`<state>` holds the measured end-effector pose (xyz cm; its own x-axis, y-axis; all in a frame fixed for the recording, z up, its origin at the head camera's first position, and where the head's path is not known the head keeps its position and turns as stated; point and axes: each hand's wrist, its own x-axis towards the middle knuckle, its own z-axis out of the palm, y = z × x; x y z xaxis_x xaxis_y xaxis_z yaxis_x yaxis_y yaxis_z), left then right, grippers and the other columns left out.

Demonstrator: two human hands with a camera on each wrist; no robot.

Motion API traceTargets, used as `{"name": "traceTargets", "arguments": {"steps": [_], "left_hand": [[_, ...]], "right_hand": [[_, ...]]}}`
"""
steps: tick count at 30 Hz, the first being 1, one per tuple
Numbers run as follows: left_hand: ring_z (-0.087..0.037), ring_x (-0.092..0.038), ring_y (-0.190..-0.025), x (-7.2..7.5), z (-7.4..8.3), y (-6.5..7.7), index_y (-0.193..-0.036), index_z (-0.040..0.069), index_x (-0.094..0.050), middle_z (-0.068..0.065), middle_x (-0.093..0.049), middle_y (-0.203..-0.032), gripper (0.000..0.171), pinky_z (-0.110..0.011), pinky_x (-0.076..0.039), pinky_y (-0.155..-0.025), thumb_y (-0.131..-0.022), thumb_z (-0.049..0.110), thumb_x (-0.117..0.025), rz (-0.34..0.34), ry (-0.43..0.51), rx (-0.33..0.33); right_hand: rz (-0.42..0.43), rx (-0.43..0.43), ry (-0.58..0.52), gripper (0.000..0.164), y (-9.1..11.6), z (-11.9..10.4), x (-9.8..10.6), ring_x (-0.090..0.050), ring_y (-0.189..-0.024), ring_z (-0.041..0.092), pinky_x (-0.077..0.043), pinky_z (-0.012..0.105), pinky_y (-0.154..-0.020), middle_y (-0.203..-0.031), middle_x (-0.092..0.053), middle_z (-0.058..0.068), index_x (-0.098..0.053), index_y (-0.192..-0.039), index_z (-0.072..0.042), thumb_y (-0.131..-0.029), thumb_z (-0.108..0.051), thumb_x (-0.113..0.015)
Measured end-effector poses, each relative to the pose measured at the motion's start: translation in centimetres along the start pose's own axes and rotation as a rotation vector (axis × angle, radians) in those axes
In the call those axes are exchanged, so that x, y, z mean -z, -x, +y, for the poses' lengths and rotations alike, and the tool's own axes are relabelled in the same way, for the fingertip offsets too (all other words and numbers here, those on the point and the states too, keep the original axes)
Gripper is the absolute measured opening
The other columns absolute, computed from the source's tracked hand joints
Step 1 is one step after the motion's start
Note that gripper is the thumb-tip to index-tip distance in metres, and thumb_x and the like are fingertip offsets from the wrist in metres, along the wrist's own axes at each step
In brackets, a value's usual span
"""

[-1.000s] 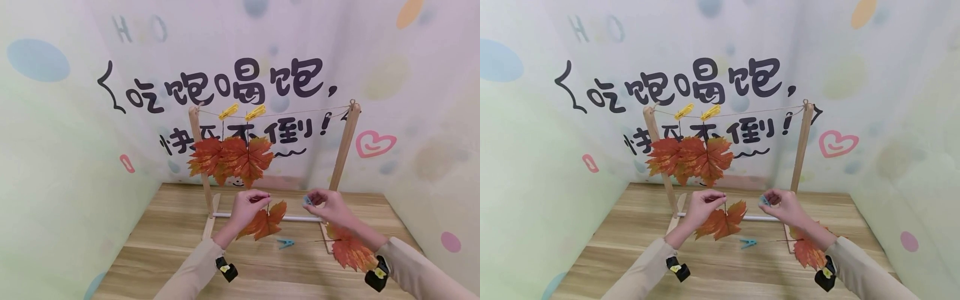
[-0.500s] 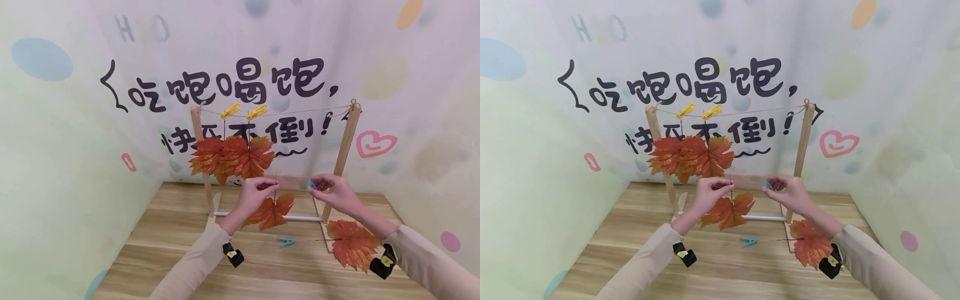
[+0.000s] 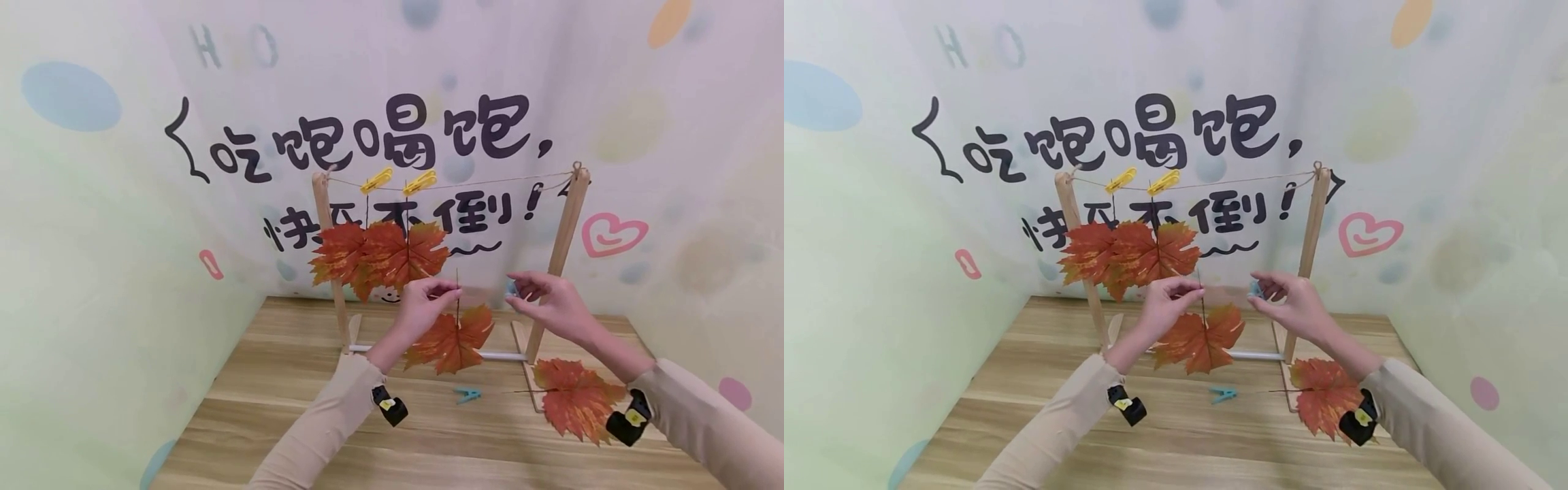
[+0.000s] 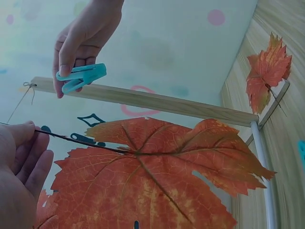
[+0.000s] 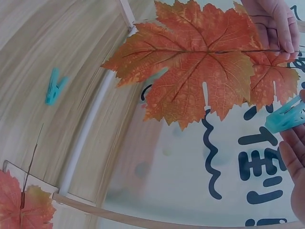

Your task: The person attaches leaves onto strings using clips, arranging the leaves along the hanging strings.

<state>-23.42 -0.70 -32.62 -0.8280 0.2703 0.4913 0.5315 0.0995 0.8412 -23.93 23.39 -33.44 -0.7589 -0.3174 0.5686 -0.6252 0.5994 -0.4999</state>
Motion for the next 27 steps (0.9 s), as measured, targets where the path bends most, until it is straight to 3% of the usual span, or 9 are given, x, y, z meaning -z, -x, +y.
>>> {"name": "traceTargets", "arguments": {"steps": [8,15,27], "left_hand": [[-0.021,-0.061,-0.074,-0.5,0.2,-0.9,-0.093,-0.006,-0.067,-0.017,-0.068,-0.087,0.014,-0.016,-0.049,-0.065,-0.084,0.004,-0.062,0.025,-0.045,-0.009],[-0.019,-0.061,-0.075,-1.2,-2.3,-3.4,-0.093,-0.002,-0.068,-0.013,-0.068,-0.086,0.015,-0.017,-0.05,-0.067,-0.083,0.009,-0.065,0.033,-0.026,-0.048],[-0.011,-0.06,-0.074,-1.6,-1.7,-5.8,-0.093,0.001,-0.068,-0.008,-0.068,-0.087,0.015,-0.019,-0.051,-0.068,-0.084,0.012,-0.064,0.041,-0.098,-0.081]], "right_hand": [[0.05,0.048,0.002,0.028,-0.2,-0.6,0.5,-0.055,-0.066,0.002,-0.046,0.011,-0.058,-0.076,-0.065,0.004,-0.065,-0.097,0.002,-0.071,0.007,-0.072],[0.064,0.052,0.016,0.029,-1.1,-1.4,1.3,-0.055,-0.067,0.0,-0.046,0.01,-0.059,-0.078,-0.066,0.01,-0.065,-0.098,0.005,-0.07,0.009,-0.071],[0.062,0.076,0.005,0.03,-2.3,-1.4,2.1,-0.056,-0.07,-0.001,-0.047,0.012,-0.061,-0.08,-0.067,0.006,-0.065,-0.101,0.0,-0.072,0.002,-0.073]]}}
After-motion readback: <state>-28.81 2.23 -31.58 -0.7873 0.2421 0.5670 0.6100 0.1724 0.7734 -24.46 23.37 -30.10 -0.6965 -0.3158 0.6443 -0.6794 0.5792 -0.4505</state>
